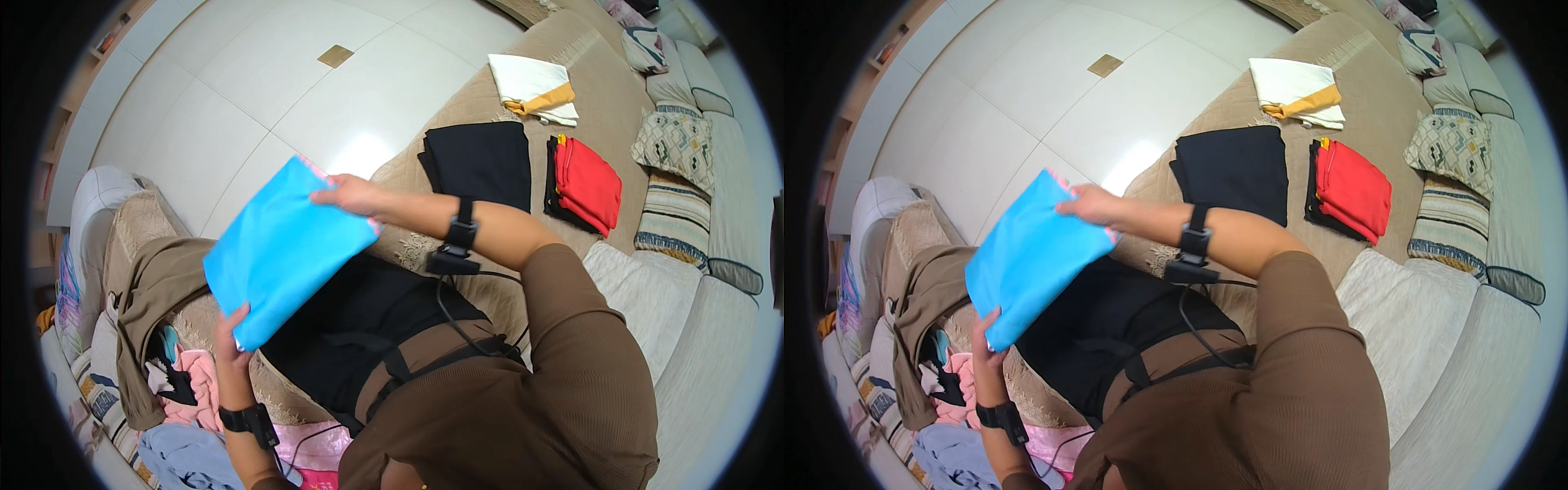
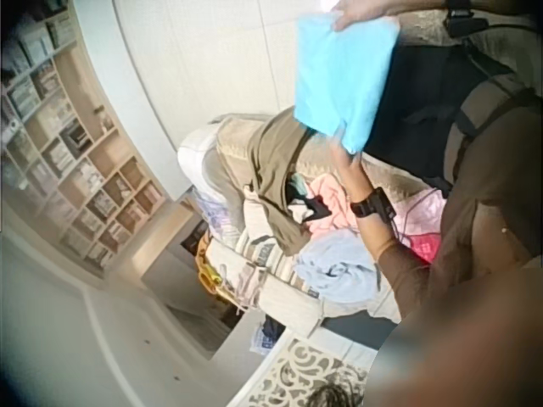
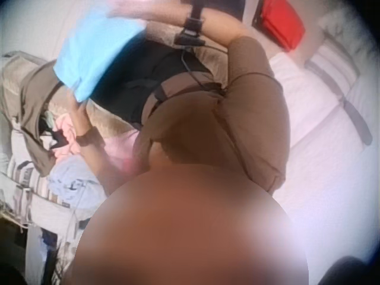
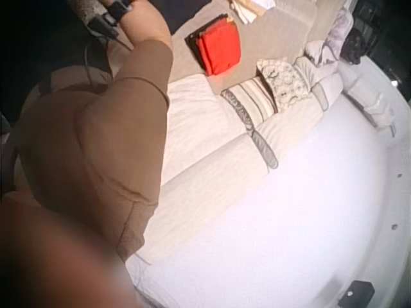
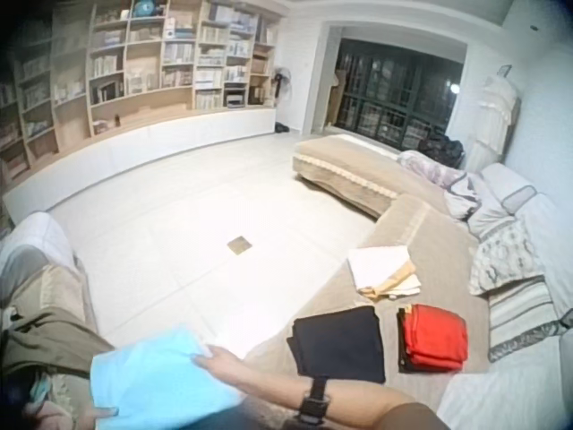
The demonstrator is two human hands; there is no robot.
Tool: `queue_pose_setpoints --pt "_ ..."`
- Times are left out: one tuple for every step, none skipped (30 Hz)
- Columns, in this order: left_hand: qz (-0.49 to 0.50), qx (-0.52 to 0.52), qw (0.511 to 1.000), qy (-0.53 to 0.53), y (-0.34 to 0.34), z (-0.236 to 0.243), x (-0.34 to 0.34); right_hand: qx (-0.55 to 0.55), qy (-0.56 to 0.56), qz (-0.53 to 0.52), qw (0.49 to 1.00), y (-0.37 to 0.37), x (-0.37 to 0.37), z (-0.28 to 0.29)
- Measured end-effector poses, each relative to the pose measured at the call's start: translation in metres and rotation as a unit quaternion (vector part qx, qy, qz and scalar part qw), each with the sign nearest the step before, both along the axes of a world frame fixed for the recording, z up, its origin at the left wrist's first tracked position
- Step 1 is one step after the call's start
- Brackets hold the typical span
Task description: The person folds multiple garments and towels on a sofa. They handle a blue t-shirt, beige pants, a white top, black pants, a light blue towel, a pink towel, and socks, folding each item and placing it in a growing stack.
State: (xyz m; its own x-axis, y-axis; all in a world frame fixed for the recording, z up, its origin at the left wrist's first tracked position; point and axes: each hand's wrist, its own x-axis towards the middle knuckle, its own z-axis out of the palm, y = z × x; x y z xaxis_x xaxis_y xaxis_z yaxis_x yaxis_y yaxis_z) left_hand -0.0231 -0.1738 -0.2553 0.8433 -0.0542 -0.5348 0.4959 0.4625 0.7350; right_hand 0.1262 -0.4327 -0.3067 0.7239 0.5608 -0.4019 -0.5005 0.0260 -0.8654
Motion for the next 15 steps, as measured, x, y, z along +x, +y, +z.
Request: queue_pose_setpoints --pt "-0.028 0.008 0.999 -0.026 -0.012 0.009 0.015 0.024 -0.03 -0.018 0.999 -0.023 0.003 0.011" --pt "-0.054 0.02 0.998 -0.027 -0.029 0.016 0.03 0.015 -0.036 -0.046 0.998 -0.049 0.006 0.022" --pt "-0.094 0.011 0.995 -0.039 -0.051 0.021 0.048 0.013 -0.054 -0.037 0.998 -0.083 0.008 0.034" --pt "-0.135 0.027 0.99 -0.041 -0.076 0.026 0.066 0.019 -0.042 -0.078 0.996 -0.113 0.008 0.044" --pt "-0.182 0.029 0.982 -0.04 -0.106 0.03 0.084 0.025 -0.063 -0.117 0.991 -0.149 0.003 0.053" --pt "-0.241 0.001 0.967 -0.08 -0.138 0.035 0.098 0.006 -0.085 -0.144 0.986 -0.19 -0.005 0.063" --pt "-0.29 -0.032 0.95 -0.112 -0.176 0.039 0.11 -0.044 -0.118 -0.207 0.97 -0.226 -0.013 0.07" --pt "-0.325 -0.04 0.936 -0.127 -0.216 0.043 0.12 -0.095 -0.143 -0.252 0.952 -0.267 -0.026 0.079" --pt "-0.379 -0.039 0.916 -0.127 -0.256 0.048 0.131 -0.09 -0.123 -0.287 0.946 -0.305 -0.039 0.086" --pt "-0.418 -0.02 0.897 -0.141 -0.296 0.052 0.137 -0.125 -0.141 -0.331 0.924 -0.341 -0.053 0.092" --pt "-0.454 -0.029 0.873 -0.178 -0.335 0.055 0.142 -0.152 -0.165 -0.37 0.901 -0.376 -0.068 0.098" --pt "-0.478 -0.031 0.856 -0.195 -0.373 0.057 0.144 -0.189 -0.187 -0.408 0.874 -0.408 -0.082 0.102" --pt "-0.496 -0.038 0.84 -0.217 -0.408 0.058 0.145 -0.199 -0.219 -0.433 0.852 -0.438 -0.095 0.104" --pt "-0.514 -0.029 0.825 -0.232 -0.439 0.056 0.145 -0.237 -0.213 -0.469 0.824 -0.465 -0.107 0.102" --pt "-0.526 -0.024 0.811 -0.253 -0.467 0.053 0.145 -0.257 -0.211 -0.497 0.801 -0.489 -0.119 0.098"
